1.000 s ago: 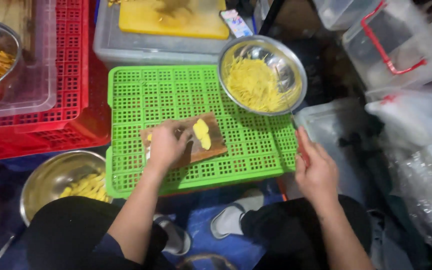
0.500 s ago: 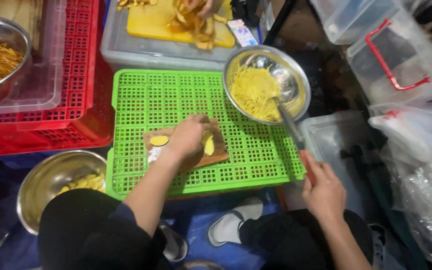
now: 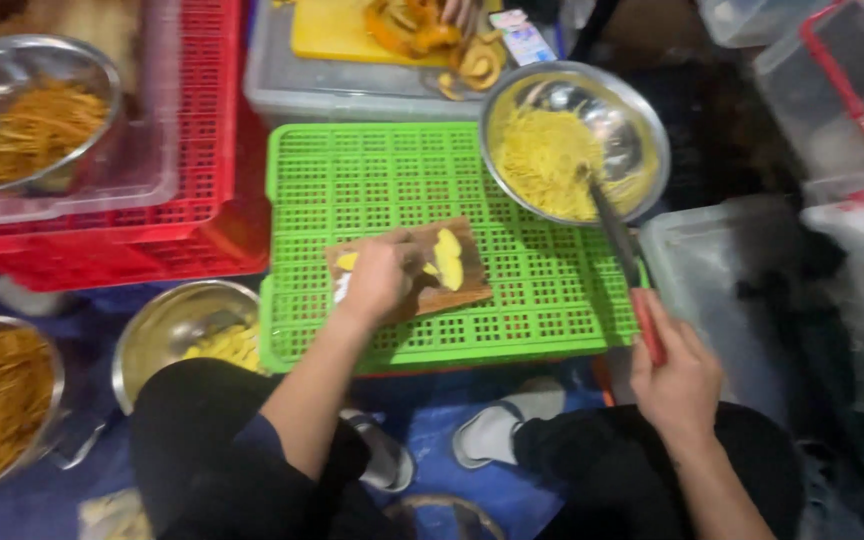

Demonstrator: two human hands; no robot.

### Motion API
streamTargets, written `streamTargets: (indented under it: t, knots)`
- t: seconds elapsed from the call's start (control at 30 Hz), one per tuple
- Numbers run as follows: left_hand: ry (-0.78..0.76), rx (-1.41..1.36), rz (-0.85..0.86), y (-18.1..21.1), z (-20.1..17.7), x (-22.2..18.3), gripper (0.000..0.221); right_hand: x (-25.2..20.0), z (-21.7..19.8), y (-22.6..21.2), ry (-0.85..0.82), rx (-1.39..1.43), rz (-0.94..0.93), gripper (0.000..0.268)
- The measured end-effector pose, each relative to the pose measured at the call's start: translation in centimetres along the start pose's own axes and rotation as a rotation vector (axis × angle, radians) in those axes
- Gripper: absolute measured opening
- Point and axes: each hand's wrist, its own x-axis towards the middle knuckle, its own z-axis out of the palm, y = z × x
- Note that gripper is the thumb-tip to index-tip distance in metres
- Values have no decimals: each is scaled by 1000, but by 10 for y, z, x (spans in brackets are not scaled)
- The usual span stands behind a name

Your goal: Slicing ginger into thin strips using a knife on a wooden board.

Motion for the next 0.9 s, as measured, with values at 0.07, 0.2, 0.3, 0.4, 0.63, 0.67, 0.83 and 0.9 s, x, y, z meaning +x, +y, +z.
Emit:
streamTargets:
  t: [0.07,0.2,0.3,0.4,0.63,0.67,0.83,0.9]
  knots:
    - [-39,36,-11,2,-10,-19,15,2,-13,-48,-37,225,34,49]
    - [12,-103,47,12,-17,-39,13,-17,2,-92,-526,641,212,55]
    - [-17,-73,-18,31,-30,-43,16,-24,-3,-137,-749,591,360,64]
    - [-14,-106,-108,34,-33,-49,29,-36,3,-150,-718,654,257,68]
    - [61,-156,-201,35,-19,-50,32,-45,17,-157,-614,754,50,65]
    - [81,-134,-212,36,-18,-49,31,-44,18,-159,-605,751,36,64]
    - [65,-103,-295,42,-21,-44,18,-37,20,-165,-610,732,27,63]
    - [91,-131,-198,33,-13,-47,17,-37,19,-166,-658,698,58,67]
